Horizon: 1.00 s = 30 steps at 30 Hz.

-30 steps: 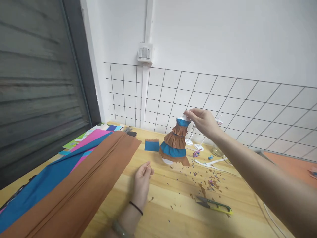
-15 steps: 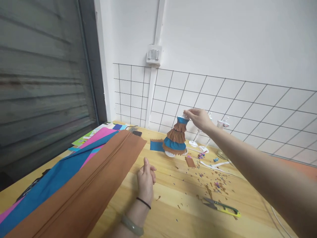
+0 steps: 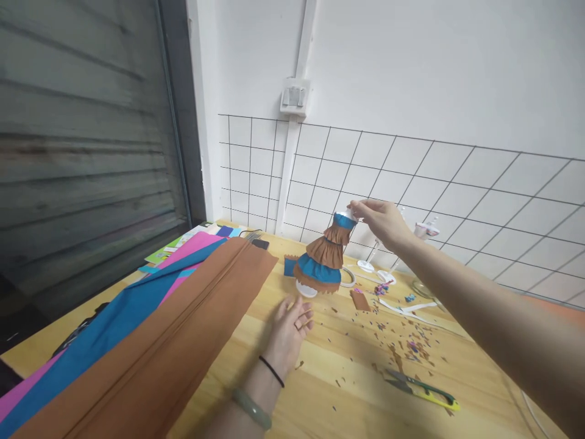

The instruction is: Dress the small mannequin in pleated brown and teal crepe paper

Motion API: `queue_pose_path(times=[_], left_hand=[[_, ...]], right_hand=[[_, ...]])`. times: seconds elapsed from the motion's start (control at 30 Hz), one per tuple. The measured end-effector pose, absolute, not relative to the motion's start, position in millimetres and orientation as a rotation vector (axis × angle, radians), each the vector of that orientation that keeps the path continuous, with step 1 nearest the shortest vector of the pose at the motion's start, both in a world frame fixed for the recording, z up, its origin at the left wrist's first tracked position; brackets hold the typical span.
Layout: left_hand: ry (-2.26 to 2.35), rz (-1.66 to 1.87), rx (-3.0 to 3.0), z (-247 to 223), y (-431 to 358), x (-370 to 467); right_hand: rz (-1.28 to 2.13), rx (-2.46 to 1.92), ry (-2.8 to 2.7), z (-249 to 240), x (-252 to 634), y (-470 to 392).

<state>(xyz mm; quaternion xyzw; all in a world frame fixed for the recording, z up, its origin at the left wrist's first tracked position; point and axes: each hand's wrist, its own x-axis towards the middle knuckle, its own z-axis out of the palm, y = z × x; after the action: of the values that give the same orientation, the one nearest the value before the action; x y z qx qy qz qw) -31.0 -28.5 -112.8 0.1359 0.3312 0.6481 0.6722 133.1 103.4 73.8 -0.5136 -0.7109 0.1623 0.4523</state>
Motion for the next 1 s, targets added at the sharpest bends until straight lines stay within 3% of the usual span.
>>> queue_pose_path(times=[0.53,1.0], left_hand=[[0.424,1.526,0.314,-99.4,-31.3,-35.1],[0.855,1.534,0.131,-117.3,-26.2,-36.7]], right_hand=[[0.505,-1.308,-1.796,68.4,110.4,70.4],[0.218,-1.271,-1.624,99.1,139.3,113.6]])
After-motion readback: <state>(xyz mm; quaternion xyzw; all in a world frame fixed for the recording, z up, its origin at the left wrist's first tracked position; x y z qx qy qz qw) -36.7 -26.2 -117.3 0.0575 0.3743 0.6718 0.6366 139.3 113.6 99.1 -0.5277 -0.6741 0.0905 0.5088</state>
